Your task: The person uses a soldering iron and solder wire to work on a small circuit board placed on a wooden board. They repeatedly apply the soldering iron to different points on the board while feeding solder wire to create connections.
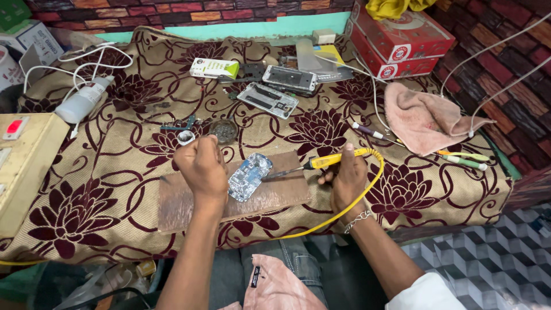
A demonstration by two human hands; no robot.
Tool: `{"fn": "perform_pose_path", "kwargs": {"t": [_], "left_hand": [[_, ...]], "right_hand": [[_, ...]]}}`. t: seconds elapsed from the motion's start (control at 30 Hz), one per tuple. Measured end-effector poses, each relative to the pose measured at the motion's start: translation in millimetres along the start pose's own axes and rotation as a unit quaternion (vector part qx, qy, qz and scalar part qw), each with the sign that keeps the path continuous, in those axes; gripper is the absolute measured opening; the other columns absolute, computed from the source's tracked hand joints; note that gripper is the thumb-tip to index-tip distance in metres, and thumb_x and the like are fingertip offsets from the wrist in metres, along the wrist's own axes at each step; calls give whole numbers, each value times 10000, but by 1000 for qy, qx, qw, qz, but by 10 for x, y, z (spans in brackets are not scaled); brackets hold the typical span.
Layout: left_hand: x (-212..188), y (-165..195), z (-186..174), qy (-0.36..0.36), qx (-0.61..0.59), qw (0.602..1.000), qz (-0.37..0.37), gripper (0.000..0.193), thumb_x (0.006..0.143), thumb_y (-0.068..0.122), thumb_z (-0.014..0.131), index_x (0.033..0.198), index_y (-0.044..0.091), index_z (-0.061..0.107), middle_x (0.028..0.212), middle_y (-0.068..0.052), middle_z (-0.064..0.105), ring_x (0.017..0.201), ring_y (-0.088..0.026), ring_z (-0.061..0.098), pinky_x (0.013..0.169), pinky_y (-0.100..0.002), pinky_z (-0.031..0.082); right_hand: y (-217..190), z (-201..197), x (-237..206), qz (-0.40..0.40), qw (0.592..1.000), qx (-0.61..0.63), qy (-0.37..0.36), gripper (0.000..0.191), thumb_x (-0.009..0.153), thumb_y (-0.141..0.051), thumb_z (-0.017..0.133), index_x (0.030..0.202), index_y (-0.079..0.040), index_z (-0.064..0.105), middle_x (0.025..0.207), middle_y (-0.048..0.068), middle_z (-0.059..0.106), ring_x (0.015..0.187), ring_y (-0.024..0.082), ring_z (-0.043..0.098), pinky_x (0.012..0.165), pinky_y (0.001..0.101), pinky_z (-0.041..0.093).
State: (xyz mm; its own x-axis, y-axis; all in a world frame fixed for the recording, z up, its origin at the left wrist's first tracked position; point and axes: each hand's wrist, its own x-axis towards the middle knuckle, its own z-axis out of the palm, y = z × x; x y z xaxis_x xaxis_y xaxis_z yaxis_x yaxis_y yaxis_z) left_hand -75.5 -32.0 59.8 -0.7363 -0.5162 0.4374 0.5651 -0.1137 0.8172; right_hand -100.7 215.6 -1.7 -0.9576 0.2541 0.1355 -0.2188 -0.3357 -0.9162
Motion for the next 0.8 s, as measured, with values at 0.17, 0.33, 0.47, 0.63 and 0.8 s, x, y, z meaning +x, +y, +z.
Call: {"fn": "perform_pose_path", "kwargs": {"t": [0.17, 0.33, 0.47, 0.63, 0.8], "left_hand": [[-17, -2, -6, 1, 3, 1000, -3, 445, 901, 40, 474, 484, 150, 365, 438, 47, 343, 333, -53, 270, 322, -258, 220], [-17, -18, 1, -3, -2, 1000, -6, 434, 899, 45, 467, 492, 154, 364, 449, 46, 345, 350, -55, 264, 326, -255, 202], [0, -39, 3, -3, 40, 999, 18, 414, 865, 44, 460, 487, 170, 347, 425, 48, 328, 331, -59, 258, 315, -255, 188], [11, -45, 11, -7, 34, 999, 23, 417, 861, 42, 461, 477, 166, 354, 415, 48, 330, 321, -57, 264, 306, -255, 190], [-14, -15, 29, -17, -13, 1000, 15, 423, 887, 32, 457, 495, 143, 347, 462, 50, 345, 374, -43, 252, 343, -257, 170]], "right_hand": [[30, -20, -5, -6, 1000, -1, -11, 481, 1067, -442, 478, 787, -56, 540, 683, 73, 608, 478, 100, 507, 403, 267, 490], [30, -23, 11, -12, 1000, -13, -13, 524, 1067, -456, 488, 753, -43, 559, 656, 77, 590, 472, 101, 510, 400, 268, 491], [6, -23, 10, -8, 1000, -21, -21, 540, 1062, -467, 480, 746, -36, 556, 662, 77, 611, 472, 98, 518, 400, 265, 499], [-15, -11, -7, -7, 999, -19, -28, 535, 1063, -458, 479, 771, -22, 586, 665, 71, 606, 477, 97, 517, 403, 258, 495], [-22, -10, -9, -8, 999, -22, -26, 522, 1064, -451, 480, 780, -25, 583, 661, 64, 601, 477, 94, 512, 405, 257, 490]]}}
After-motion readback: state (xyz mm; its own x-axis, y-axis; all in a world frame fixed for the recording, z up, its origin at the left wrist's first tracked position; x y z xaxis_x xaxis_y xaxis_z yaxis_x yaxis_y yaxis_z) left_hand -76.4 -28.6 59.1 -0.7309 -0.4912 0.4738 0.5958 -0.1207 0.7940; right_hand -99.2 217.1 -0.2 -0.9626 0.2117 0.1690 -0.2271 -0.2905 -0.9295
